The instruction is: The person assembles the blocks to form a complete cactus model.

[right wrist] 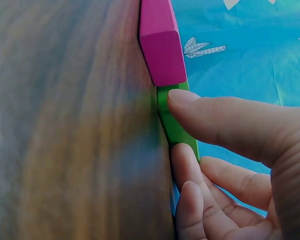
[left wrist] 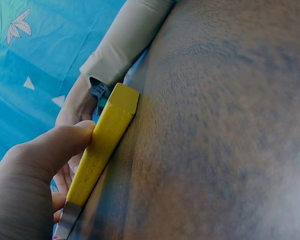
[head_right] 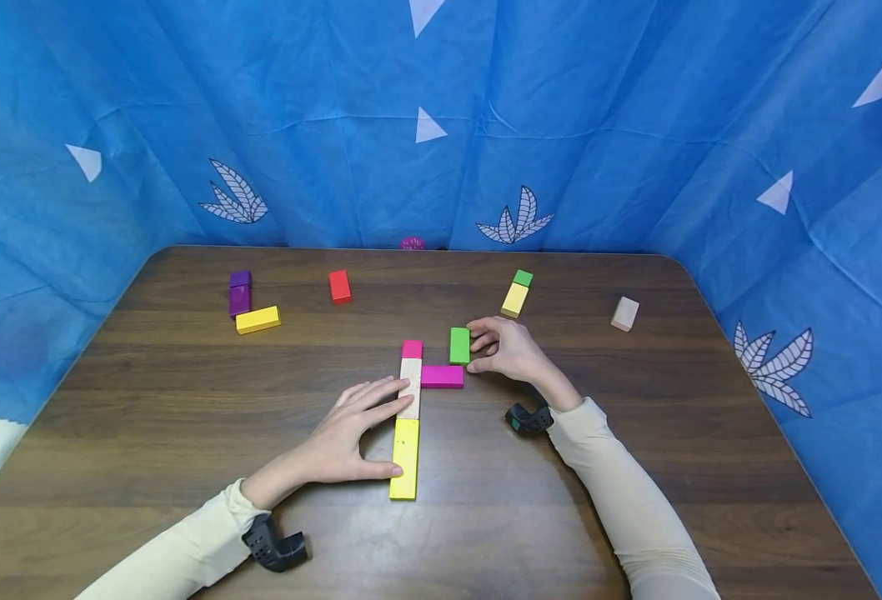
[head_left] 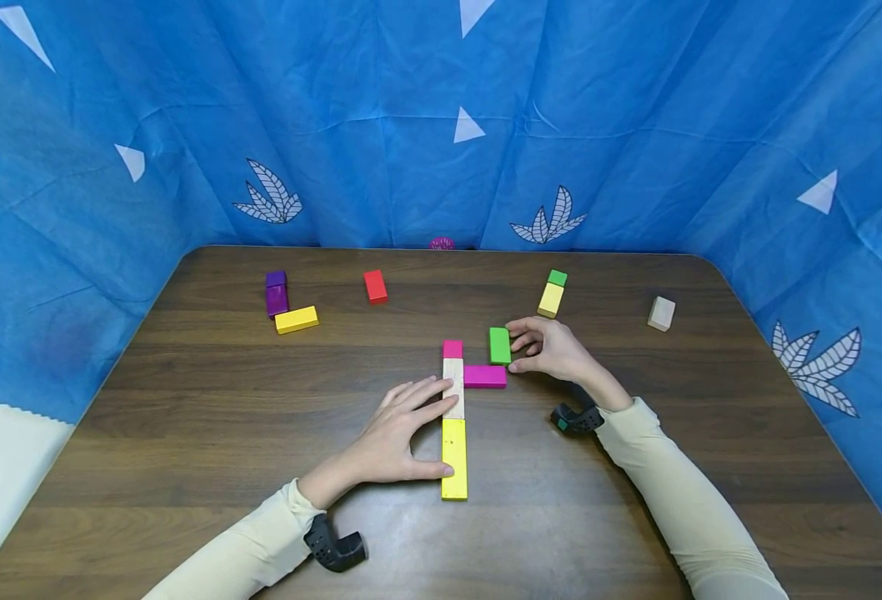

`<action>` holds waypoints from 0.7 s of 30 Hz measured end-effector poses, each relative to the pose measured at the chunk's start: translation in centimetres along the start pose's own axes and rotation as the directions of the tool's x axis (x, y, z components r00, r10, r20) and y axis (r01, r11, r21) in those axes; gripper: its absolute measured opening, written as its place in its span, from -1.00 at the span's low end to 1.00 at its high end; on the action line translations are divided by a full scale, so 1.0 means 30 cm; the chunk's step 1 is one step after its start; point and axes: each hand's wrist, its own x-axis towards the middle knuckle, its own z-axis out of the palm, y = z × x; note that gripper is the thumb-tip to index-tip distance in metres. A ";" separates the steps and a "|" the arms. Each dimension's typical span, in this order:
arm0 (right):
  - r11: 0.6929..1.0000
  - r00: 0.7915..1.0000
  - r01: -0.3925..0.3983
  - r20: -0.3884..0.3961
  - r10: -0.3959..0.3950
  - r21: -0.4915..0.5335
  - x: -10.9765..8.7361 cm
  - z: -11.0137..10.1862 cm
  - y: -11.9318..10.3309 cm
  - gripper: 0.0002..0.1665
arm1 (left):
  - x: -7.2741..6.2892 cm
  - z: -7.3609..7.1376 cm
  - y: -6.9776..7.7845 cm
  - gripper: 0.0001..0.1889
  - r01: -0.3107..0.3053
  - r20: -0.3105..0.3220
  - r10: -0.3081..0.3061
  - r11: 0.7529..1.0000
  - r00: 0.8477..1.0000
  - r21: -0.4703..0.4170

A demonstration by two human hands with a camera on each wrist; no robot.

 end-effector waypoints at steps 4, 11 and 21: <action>1.000 1.000 0.006 0.002 -0.006 0.004 0.000 0.002 0.004 -0.26 | -0.001 0.003 -0.003 -0.06 0.002 -0.001 -0.002 1.000 1.000 0.012; 1.000 1.000 0.007 0.004 -0.007 0.001 -0.001 0.003 0.005 -0.27 | -0.001 0.007 -0.007 -0.05 0.001 -0.004 0.000 1.000 1.000 0.015; 1.000 1.000 0.013 0.010 -0.012 -0.007 0.001 0.005 0.008 -0.27 | 0.001 0.012 -0.013 -0.05 -0.004 -0.005 0.004 1.000 1.000 0.022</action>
